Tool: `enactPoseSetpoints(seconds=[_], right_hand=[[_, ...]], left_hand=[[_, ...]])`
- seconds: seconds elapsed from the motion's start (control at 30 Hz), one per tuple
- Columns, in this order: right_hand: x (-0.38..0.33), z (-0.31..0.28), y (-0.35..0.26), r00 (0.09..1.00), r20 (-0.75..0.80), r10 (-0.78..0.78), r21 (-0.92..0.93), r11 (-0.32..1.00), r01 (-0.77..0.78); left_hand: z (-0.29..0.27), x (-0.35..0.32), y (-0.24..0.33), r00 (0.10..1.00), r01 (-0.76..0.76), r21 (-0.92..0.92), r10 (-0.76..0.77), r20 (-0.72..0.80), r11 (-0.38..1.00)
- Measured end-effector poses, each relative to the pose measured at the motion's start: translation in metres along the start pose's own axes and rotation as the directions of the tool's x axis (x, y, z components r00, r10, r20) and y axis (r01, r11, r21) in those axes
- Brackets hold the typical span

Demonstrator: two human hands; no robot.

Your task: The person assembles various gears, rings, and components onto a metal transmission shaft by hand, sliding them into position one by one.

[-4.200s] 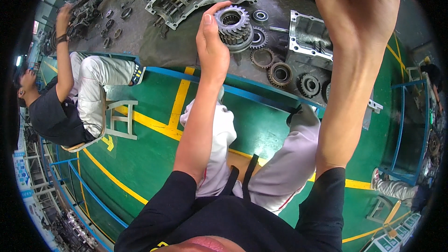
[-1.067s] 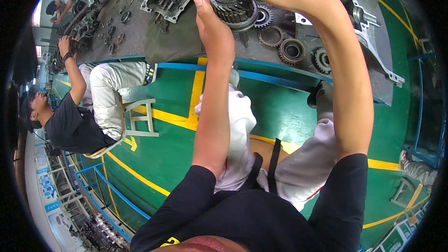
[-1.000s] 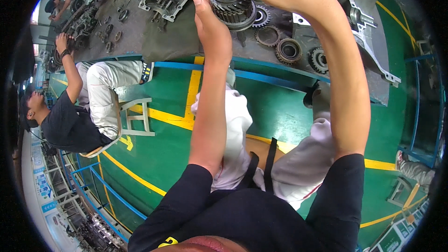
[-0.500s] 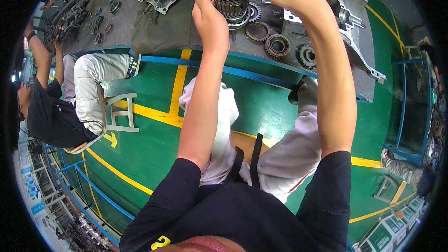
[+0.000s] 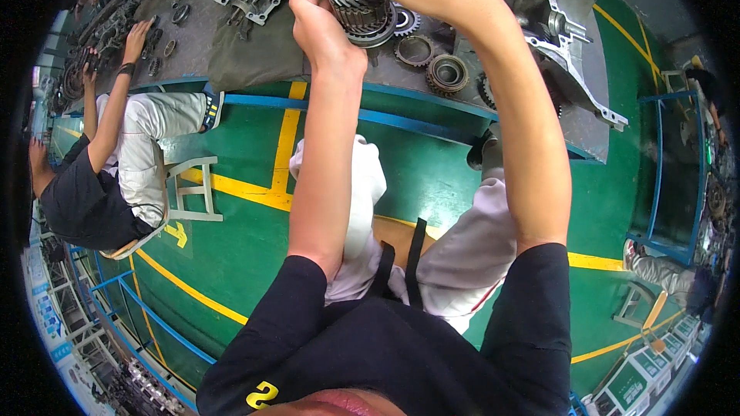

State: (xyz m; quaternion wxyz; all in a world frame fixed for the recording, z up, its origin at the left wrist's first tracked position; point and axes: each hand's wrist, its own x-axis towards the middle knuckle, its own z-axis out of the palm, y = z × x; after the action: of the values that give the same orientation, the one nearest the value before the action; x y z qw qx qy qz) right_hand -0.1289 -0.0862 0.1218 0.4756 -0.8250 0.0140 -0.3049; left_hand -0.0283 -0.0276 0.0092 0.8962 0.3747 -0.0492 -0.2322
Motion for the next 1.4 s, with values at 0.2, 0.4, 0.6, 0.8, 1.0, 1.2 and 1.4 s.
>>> enactPoseSetpoints(seconds=[0.2, 0.4, 0.6, 0.8, 1.0, 1.2, 1.4], right_hand=[[0.003, -0.004, 0.008, 0.995, -0.075, 0.070, -0.045, 0.996, -0.073], [0.001, -0.007, -0.002, 0.996, -0.093, 0.011, -0.098, 0.995, -0.021], [-0.003, -0.007, 0.005, 0.993, -0.067, -0.094, -0.107, 0.990, 0.087], [-0.003, -0.006, 0.009, 0.979, -0.102, -0.176, -0.136, 0.977, 0.162], [-0.003, -0.008, 0.011, 0.991, -0.085, -0.108, -0.125, 0.987, 0.097], [0.002, -0.006, 0.012, 0.990, -0.072, -0.121, -0.191, 0.976, 0.106], [0.000, -0.008, 0.014, 0.988, -0.076, -0.133, -0.215, 0.970, 0.114]], left_hand=[[0.007, 0.004, 0.004, 0.998, 0.064, 0.048, -0.064, -0.009, 0.997], [-0.027, 0.021, -0.005, 0.999, -0.026, 0.212, 0.035, -0.038, 0.977], [-0.042, 0.018, 0.018, 0.993, -0.106, 0.393, 0.079, 0.083, 0.913], [-0.035, 0.008, 0.023, 0.916, -0.315, 0.400, 0.165, 0.365, 0.861], [-0.081, 0.033, 0.045, 0.738, -0.364, 0.912, -0.540, 0.406, 0.188], [-0.082, 0.006, 0.035, 0.695, -0.691, 0.653, -0.530, 0.486, -0.309], [-0.066, 0.016, 0.034, 0.680, -0.716, 0.658, -0.446, 0.582, -0.233]])
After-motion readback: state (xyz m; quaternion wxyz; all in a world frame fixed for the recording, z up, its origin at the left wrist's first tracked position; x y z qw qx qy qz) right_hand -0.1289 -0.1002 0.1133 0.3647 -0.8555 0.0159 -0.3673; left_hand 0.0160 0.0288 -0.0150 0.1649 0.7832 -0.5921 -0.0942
